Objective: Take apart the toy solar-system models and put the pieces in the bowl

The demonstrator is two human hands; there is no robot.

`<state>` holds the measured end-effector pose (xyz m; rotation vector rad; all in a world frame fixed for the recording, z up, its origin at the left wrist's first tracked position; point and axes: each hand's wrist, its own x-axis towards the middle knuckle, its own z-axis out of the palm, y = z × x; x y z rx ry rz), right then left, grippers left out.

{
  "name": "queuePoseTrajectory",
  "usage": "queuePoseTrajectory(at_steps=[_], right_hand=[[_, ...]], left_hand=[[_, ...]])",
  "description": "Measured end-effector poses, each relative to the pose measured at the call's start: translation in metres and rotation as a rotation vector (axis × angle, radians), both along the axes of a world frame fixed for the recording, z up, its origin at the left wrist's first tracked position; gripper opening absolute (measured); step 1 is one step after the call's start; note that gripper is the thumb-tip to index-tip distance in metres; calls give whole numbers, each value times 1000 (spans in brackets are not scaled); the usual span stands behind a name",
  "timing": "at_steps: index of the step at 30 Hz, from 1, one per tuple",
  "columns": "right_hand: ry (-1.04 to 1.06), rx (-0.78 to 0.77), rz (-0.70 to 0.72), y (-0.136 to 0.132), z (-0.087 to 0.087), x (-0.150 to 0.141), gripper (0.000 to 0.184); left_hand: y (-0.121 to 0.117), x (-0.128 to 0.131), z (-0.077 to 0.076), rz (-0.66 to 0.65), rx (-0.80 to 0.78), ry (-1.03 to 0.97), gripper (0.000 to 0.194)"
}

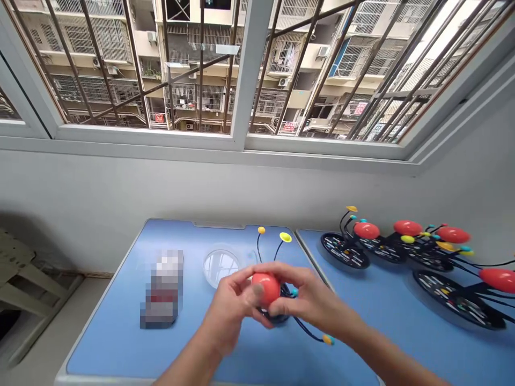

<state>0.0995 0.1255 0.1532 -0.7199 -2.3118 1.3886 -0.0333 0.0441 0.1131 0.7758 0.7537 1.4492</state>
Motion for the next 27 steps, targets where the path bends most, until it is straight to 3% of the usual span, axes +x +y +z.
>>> queuePoseTrajectory(at_steps=[3, 9, 14, 21, 25, 27], right_hand=[[6, 126, 39, -21, -1, 1, 48], [48, 280, 140, -50, -4, 11, 28], [105, 388, 127, -57, -7, 16, 48], [260, 661, 32, -61, -22, 12, 35], [244, 728, 36, -66, -26, 16, 29], [201, 637, 57, -68, -24, 20, 29]], left_hand=[[-18, 5, 6, 5, 8, 59, 47], [-46, 12, 1, 16, -43, 45, 57], [-58, 12, -5, -27, -103, 33, 61], [-67, 15, -8, 54, -150, 4, 57], [-72, 14, -13, 173, -218, 46, 57], [-75, 13, -16, 214, -196, 119, 58]])
